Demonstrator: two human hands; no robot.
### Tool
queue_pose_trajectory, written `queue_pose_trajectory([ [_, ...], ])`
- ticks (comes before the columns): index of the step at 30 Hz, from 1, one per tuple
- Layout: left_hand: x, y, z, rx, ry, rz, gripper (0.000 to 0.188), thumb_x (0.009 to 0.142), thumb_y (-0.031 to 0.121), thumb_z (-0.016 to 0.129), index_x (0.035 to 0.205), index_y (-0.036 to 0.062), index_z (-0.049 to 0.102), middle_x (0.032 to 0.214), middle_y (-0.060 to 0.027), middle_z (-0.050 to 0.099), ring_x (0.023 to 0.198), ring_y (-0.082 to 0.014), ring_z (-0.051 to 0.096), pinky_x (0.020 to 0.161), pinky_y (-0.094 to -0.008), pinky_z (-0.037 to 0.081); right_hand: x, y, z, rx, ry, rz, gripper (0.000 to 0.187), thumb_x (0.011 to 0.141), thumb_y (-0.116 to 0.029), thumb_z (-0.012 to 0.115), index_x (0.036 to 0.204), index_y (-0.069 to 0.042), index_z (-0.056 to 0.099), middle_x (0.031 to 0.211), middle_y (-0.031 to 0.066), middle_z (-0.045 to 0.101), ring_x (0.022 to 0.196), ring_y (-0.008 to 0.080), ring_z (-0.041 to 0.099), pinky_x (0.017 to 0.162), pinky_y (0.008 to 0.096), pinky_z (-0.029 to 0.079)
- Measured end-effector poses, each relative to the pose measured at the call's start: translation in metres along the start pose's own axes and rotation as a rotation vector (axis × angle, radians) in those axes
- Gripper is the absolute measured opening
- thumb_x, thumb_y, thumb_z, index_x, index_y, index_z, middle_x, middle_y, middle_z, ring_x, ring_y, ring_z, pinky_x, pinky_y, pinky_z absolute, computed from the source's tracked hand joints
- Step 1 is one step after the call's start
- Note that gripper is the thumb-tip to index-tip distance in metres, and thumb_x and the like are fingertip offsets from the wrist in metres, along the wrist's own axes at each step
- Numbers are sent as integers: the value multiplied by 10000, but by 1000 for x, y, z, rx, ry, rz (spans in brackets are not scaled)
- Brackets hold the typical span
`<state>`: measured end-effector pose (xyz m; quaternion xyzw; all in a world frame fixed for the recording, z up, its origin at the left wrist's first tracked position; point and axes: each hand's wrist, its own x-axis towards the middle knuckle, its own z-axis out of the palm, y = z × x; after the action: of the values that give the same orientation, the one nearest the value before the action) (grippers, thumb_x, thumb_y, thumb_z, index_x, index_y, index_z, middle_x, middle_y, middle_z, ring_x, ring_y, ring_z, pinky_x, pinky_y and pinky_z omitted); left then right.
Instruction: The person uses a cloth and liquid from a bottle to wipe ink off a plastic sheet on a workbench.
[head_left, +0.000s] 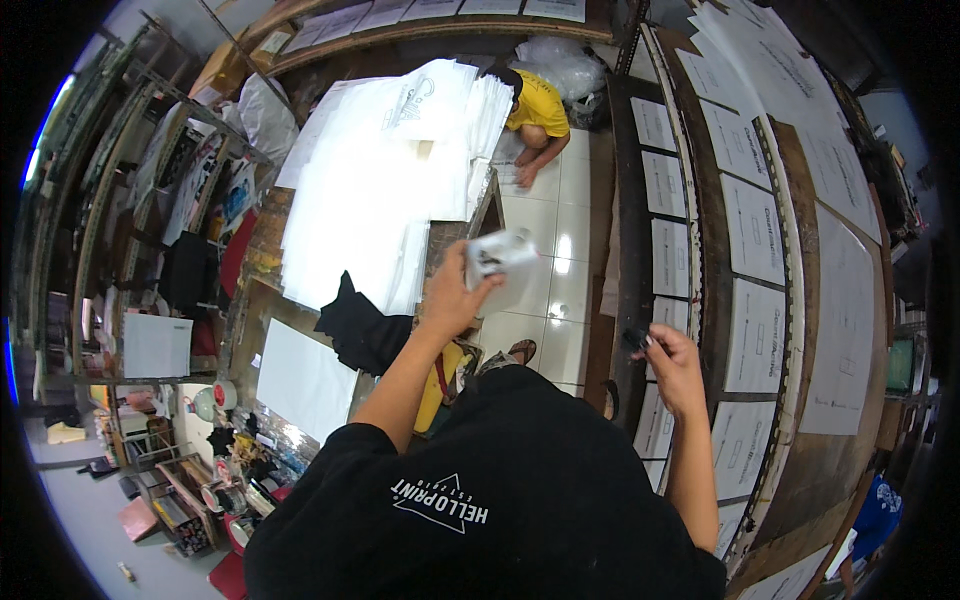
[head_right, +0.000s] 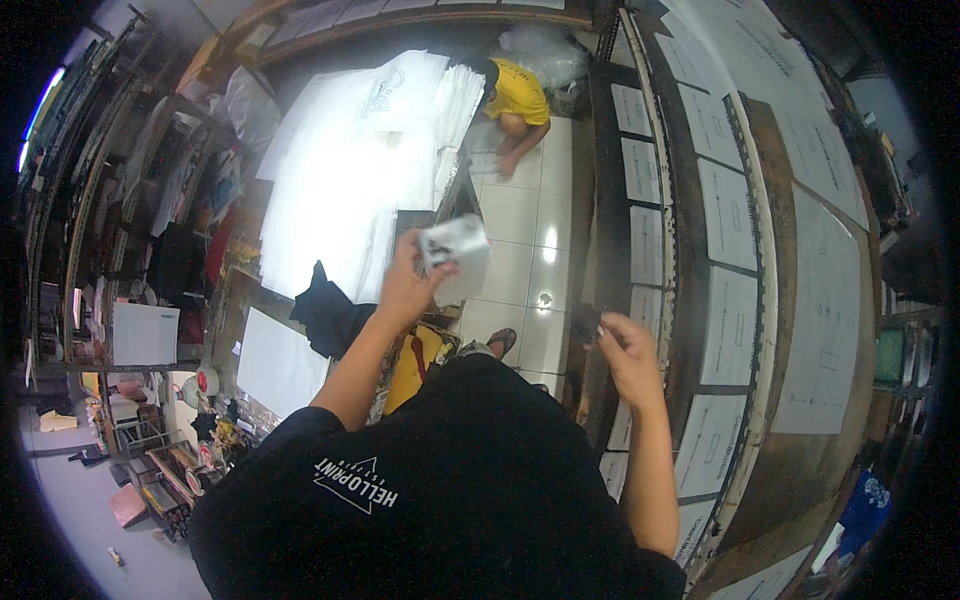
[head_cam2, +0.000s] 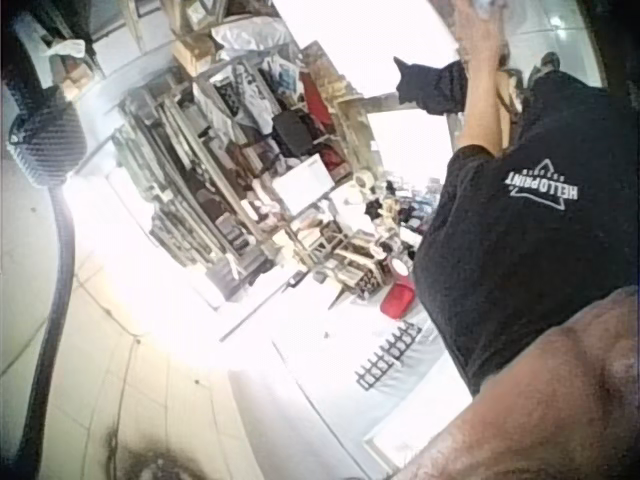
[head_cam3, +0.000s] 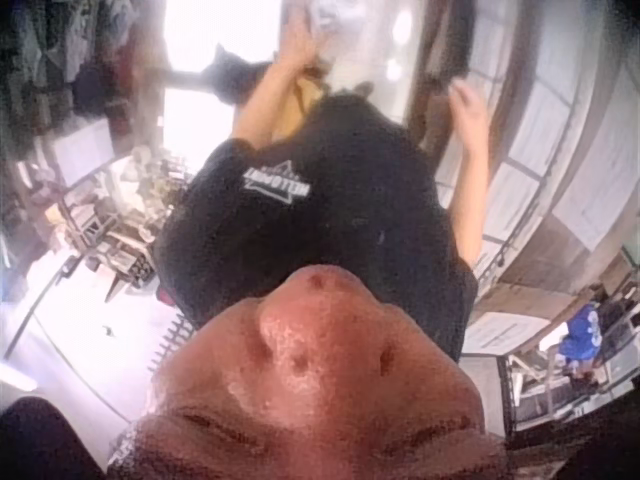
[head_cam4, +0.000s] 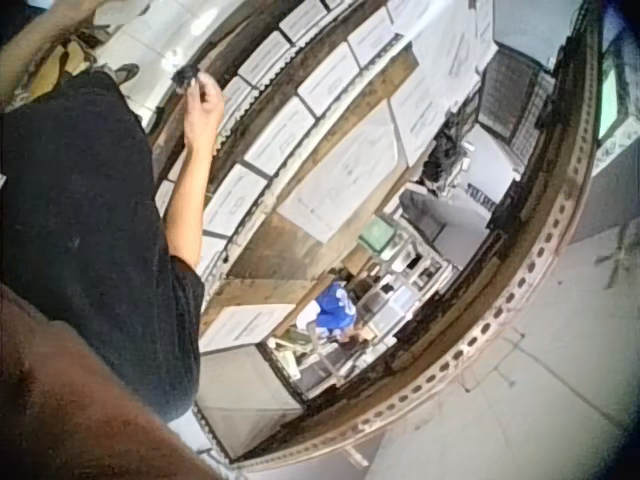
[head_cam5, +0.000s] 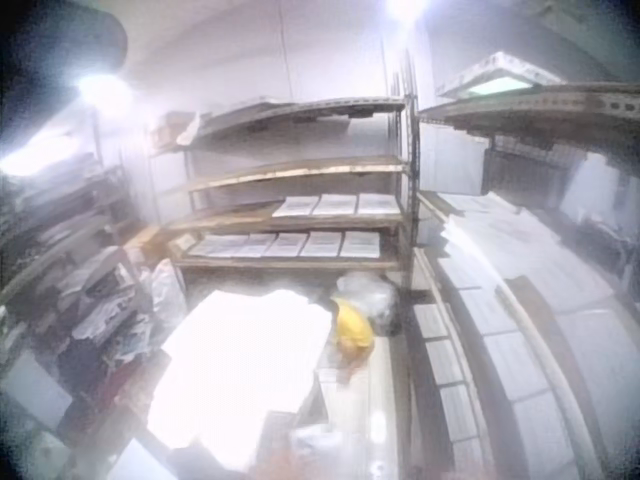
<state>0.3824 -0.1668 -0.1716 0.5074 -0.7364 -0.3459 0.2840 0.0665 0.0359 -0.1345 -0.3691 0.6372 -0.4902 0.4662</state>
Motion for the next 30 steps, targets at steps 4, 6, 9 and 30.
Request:
queue_pose_trajectory([
  [4,12,-49,-3,-322,346,-152,671,895,310,790,1334,-31,415,1200,-257,638,1089,-338,662,962,-430,512,-38,-1,-8,131,80,74,119,994,-49,610,1064,25,672,949,51,690,833,128,636,788,272,503],
  [6,22,-74,-10,-166,443,-141,661,896,304,795,1295,-58,413,1149,-249,641,1065,-307,662,957,-412,512,-55,1,-10,186,113,49,121,994,-54,616,1068,25,672,960,62,697,831,135,638,784,277,505],
  [9,32,-91,-11,-62,482,-148,675,889,319,803,1290,-67,421,1133,-241,635,1053,-303,648,943,-405,504,-74,1,-11,237,173,27,140,988,-84,641,1070,26,671,977,73,705,834,145,643,787,284,512],
  [30,-20,291,133,-168,-559,1114,816,834,673,677,1356,51,594,1412,-212,544,1395,-410,445,1142,-513,366,-257,-80,-57,755,640,-359,183,1002,-116,642,1157,-21,641,1137,105,696,996,192,687,890,386,577],
])
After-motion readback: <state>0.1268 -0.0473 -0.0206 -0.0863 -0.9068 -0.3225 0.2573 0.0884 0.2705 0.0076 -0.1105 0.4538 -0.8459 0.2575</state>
